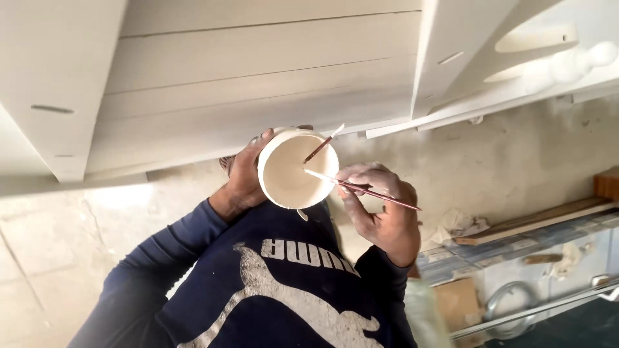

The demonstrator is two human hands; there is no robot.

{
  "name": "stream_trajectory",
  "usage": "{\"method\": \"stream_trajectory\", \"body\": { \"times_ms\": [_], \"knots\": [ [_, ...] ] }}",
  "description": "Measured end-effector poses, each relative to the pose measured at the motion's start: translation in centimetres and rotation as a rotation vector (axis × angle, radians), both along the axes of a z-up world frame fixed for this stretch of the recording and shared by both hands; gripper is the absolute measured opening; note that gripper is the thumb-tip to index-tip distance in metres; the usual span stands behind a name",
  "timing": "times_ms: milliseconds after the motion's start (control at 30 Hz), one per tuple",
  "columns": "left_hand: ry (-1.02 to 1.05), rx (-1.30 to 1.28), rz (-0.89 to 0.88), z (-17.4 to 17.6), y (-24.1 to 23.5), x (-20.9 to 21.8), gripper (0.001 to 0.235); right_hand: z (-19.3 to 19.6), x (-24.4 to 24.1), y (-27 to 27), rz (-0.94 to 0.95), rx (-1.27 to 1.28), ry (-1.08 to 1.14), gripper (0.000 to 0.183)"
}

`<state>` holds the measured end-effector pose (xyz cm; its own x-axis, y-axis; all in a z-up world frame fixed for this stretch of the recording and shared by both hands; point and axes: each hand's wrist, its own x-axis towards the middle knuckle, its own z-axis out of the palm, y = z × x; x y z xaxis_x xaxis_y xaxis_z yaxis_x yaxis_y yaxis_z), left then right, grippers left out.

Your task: The person holds a cup of white paint in one hand and a paintbrush in the other, applying white paint to the surfaces and edges of white wooden furniture parts, including slots and panel edges, dipping the brush into the cup as needed while standing in a workshop.

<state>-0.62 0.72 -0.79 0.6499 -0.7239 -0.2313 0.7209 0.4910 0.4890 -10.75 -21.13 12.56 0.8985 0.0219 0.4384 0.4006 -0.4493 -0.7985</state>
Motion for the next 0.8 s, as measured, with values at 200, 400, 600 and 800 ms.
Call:
{"method": "stream_trajectory", "body": {
  "times_ms": [200,400,600,800],
  "knots": [
    [0.139,-0.009,0.039,-0.5,-0.2,-0.2,0.055,-0.3,0.9,1.0,0.076,-0.088,0.127,0.036],
    [0.126,-0.036,0.049,1.3,-0.9,0.3,0.057,-0.7,1.1,0.7,0.075,-0.075,0.132,0.033],
    [0.124,-0.042,0.034,1.6,-1.3,0.3,0.061,-0.4,1.3,0.3,0.065,-0.100,0.136,0.030],
    [0.037,-0.140,-0.033,1.3,-2.3,0.4,0.065,-0.2,2.1,0.6,0.117,-0.198,0.185,0.026]
  ]
}}
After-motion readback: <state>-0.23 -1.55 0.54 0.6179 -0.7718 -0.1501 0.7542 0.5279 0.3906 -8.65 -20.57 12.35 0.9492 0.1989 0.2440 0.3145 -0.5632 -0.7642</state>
